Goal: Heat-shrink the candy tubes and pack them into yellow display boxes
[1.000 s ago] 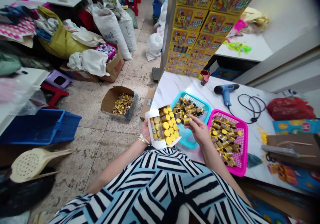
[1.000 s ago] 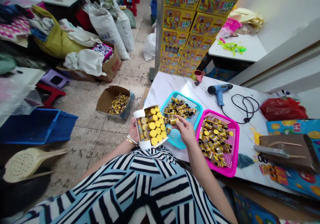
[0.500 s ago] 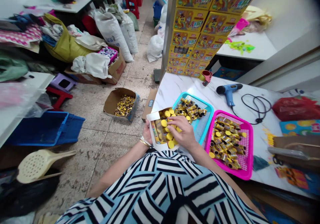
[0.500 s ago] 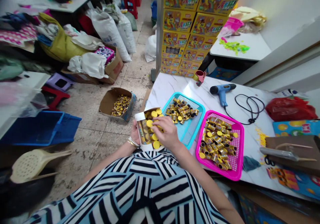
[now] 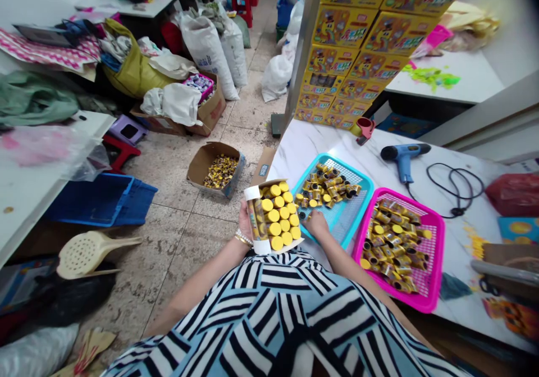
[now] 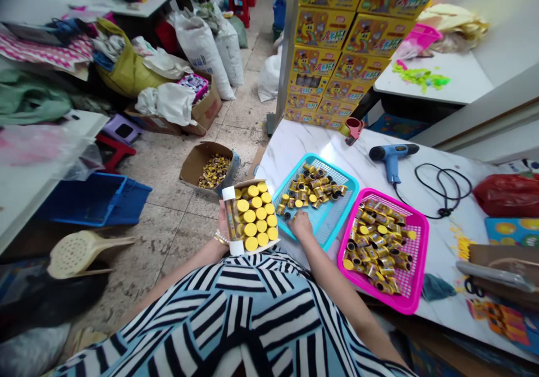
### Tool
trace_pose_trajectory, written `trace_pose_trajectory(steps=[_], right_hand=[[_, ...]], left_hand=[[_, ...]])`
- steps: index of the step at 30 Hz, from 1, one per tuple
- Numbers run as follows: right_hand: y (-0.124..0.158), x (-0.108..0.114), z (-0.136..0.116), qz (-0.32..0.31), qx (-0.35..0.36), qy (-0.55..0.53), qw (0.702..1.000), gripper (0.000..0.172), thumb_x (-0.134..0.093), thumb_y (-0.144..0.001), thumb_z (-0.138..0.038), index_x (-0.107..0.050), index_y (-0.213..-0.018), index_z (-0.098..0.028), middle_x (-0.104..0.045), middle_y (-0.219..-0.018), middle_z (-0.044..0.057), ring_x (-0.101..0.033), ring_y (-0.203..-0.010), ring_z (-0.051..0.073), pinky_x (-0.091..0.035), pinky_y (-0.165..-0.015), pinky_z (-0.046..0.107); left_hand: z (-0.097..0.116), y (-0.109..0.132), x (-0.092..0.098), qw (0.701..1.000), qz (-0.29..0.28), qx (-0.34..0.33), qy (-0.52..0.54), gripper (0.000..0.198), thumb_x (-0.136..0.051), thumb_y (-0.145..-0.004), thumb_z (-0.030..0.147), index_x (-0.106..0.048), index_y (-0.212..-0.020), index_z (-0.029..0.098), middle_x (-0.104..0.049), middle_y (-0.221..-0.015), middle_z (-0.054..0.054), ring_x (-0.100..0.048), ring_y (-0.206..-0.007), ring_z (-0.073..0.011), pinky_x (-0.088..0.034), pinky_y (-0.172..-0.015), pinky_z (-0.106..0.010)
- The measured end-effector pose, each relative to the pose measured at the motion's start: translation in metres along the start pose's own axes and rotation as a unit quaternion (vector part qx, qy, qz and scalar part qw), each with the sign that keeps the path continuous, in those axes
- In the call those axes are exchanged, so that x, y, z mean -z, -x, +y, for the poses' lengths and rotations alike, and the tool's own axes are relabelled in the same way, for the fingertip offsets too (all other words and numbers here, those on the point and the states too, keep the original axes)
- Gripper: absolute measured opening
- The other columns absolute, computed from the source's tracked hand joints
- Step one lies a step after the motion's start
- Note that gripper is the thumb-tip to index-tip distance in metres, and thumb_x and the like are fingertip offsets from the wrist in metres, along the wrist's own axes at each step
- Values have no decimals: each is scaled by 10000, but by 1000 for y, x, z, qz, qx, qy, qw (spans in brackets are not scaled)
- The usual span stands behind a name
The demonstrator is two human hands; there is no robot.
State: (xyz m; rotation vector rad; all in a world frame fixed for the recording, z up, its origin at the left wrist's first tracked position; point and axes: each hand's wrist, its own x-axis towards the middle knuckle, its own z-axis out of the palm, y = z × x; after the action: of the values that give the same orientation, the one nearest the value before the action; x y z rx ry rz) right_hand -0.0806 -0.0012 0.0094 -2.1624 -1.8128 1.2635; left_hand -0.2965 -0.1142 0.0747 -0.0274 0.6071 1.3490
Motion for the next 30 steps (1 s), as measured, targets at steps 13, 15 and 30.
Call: trace_pose_trajectory(steps=[13,15,30], right_hand=[[77,61,-91,14,271,-348,897,402,-761,-702,-419,-571,-993,-217,-686,-963,33,-657,-908,187,-527,-863,363],[90,56,-112,86,360,-308,876,326,-759,-727,-381,-591,-955,-221,-676,-943,29,-641,-908,192,-512,-875,376],[99,40,-136,161,562,-28,811,59,-675,-819,-292,-656,-788,-245,-700,-812,23,-578,-940,236,-418,-909,427]], left_hand=[[-13,-1,12,996,-79,27,12,968,-180,-810,845,-549,-1285,87,-588,-1326,-205,-425,-1339,-392,-313,-1065,-551],[-17,-5,10,995,-91,27,13,953,-330,-769,854,-537,-1307,95,-573,-1350,-211,-437,-1333,-395,-311,-1091,-547],[-27,1,17,998,-47,16,35,817,-487,-762,790,-538,-1328,203,-626,-1315,-137,-503,-1300,-366,-374,-1081,-550]])
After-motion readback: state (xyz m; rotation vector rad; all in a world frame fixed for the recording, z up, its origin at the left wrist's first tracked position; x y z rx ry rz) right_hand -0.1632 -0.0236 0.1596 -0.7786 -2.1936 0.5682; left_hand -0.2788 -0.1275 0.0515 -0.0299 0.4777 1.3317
